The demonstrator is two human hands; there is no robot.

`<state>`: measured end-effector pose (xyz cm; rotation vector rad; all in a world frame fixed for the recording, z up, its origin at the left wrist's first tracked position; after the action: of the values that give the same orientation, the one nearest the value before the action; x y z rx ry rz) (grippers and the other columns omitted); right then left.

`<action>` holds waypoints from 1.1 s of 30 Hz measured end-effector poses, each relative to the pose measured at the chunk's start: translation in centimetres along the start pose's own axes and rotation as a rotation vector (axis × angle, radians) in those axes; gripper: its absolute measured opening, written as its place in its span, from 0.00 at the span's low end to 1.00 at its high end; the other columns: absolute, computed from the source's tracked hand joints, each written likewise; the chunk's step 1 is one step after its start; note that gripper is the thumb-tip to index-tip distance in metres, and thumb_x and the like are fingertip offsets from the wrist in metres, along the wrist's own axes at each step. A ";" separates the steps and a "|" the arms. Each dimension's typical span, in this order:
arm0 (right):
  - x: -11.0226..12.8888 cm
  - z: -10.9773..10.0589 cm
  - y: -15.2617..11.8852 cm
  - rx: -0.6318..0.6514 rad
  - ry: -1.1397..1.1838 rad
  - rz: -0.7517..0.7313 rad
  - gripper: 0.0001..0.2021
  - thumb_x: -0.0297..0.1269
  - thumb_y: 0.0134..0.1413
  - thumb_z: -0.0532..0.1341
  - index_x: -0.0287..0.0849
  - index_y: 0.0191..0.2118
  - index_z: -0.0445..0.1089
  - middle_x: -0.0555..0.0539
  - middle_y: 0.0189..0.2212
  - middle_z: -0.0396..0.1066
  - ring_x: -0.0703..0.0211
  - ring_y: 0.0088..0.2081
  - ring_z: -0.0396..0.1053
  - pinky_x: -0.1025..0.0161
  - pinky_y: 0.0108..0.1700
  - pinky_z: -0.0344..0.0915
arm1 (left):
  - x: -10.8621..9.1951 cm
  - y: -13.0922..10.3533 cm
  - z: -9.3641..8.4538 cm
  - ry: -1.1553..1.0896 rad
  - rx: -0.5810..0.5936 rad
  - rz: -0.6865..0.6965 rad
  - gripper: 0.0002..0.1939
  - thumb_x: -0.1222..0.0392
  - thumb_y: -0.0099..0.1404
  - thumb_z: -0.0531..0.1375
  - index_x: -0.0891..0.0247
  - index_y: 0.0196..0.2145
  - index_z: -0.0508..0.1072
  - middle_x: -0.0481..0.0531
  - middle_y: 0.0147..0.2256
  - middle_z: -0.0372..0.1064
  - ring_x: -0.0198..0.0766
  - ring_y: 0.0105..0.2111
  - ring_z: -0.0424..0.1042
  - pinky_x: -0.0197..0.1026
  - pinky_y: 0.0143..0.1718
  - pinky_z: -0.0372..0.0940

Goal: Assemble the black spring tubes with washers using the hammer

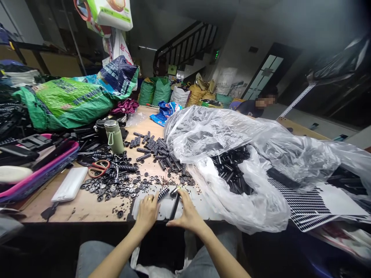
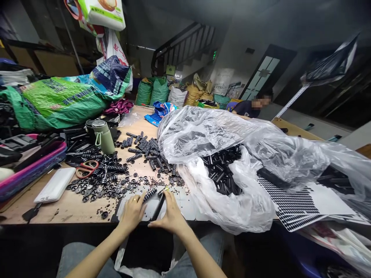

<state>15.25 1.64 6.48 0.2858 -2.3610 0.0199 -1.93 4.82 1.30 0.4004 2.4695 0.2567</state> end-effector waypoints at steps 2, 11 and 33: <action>-0.9 0.7 -0.8 0.006 0.010 0.021 0.53 0.52 0.22 0.68 0.38 0.56 0.44 0.35 0.55 0.45 0.45 0.57 0.44 0.50 0.57 0.46 | 0.7 -1.6 -0.1 0.011 -0.037 0.029 0.17 0.64 0.59 0.49 0.64 0.47 0.64 0.57 0.37 0.65 0.45 0.39 0.63 0.49 0.41 0.59; 0.5 1.3 -0.4 0.027 0.075 0.024 0.52 0.51 0.22 0.68 0.40 0.56 0.44 0.37 0.55 0.45 0.46 0.57 0.44 0.50 0.58 0.45 | -0.6 2.0 -2.9 -0.800 -0.261 -0.316 0.16 0.50 0.59 0.51 0.63 0.38 0.66 0.49 0.28 0.64 0.34 0.28 0.66 0.37 0.31 0.63; 4.5 1.1 1.3 0.128 0.148 -0.267 0.55 0.48 0.23 0.69 0.40 0.58 0.38 0.38 0.56 0.45 0.52 0.58 0.45 0.56 0.59 0.44 | -4.6 1.8 -1.8 -1.420 0.215 -0.791 0.17 0.46 0.54 0.54 0.66 0.23 0.62 0.45 0.13 0.60 0.29 0.12 0.59 0.31 0.13 0.53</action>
<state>11.07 1.87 8.84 0.6374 -2.1619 0.0622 0.95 4.73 5.71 -0.2873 1.0743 -0.4848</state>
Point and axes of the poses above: each hand's wrist, its own y-axis towards the middle knuckle, its own z-axis out of the palm, x = y × z, the point moved 3 cm from there along y, towards the middle knuckle
